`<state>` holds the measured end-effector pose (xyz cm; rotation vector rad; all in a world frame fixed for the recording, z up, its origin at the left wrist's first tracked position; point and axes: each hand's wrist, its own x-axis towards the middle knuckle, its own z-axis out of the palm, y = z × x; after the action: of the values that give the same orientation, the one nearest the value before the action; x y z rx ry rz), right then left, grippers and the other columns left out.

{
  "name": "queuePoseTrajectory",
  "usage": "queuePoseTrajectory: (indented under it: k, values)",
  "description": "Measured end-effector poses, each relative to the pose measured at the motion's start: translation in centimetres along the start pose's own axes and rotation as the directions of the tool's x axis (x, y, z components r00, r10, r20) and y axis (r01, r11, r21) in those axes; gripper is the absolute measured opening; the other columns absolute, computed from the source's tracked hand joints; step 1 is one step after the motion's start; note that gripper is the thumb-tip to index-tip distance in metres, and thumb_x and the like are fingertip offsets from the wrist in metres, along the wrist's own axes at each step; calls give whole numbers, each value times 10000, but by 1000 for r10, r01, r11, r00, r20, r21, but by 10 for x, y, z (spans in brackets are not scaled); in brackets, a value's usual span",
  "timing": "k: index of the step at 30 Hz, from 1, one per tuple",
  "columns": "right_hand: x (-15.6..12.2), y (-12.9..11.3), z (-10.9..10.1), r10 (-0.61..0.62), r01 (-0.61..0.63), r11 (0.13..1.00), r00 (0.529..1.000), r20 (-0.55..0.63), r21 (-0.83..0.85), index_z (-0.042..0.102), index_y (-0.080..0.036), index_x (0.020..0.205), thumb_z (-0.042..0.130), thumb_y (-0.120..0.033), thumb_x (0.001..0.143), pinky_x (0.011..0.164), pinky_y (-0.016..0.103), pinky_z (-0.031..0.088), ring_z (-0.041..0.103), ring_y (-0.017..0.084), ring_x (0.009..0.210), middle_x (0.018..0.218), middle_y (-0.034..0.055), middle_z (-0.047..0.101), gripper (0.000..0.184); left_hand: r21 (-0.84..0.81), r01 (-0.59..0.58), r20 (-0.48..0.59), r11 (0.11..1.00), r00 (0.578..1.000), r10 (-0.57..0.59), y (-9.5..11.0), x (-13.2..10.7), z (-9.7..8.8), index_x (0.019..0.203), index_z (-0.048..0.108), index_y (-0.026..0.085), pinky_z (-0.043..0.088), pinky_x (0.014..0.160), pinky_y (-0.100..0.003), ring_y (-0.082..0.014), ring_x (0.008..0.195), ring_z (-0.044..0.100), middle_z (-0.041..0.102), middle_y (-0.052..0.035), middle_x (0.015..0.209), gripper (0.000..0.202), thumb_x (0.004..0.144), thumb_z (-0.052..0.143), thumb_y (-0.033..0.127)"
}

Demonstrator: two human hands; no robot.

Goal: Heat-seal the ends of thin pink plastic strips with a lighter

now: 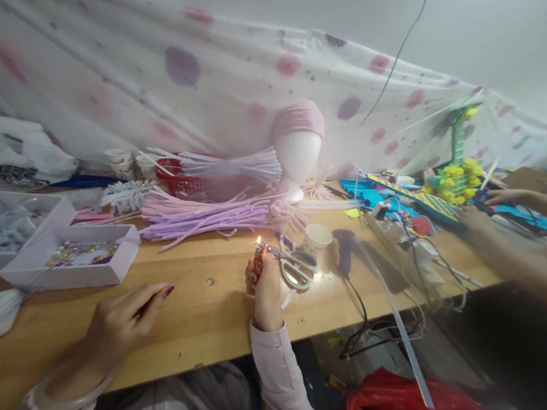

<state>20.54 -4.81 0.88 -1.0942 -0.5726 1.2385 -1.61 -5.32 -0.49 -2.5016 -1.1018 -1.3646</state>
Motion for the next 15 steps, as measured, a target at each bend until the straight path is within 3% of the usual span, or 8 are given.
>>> queuePoseTrajectory:
  k: [7, 15]
  values:
    - [-1, 3, 3, -6, 4, 1000, 999, -52, -27, 340, -206, 528, 423, -527, 747, 357, 194, 79, 144, 52, 356, 430, -82, 238, 397, -8, 15, 28, 1000, 999, -15, -2, -3, 1, 858, 643, 175, 443, 559, -167, -81, 569, 635, 714, -12, 713, 159, 890, 490, 202]
    - [-3, 8, 5, -71, 70, 992, 997, -4, -108, 368, -203, 533, 415, -588, 775, 369, 213, 100, 166, 62, 378, 452, -68, 257, 456, -24, 9, 12, 1000, 1000, -9, -2, -4, 2, 856, 635, 166, 429, 555, -165, -81, 566, 633, 706, -7, 699, 127, 876, 510, 178]
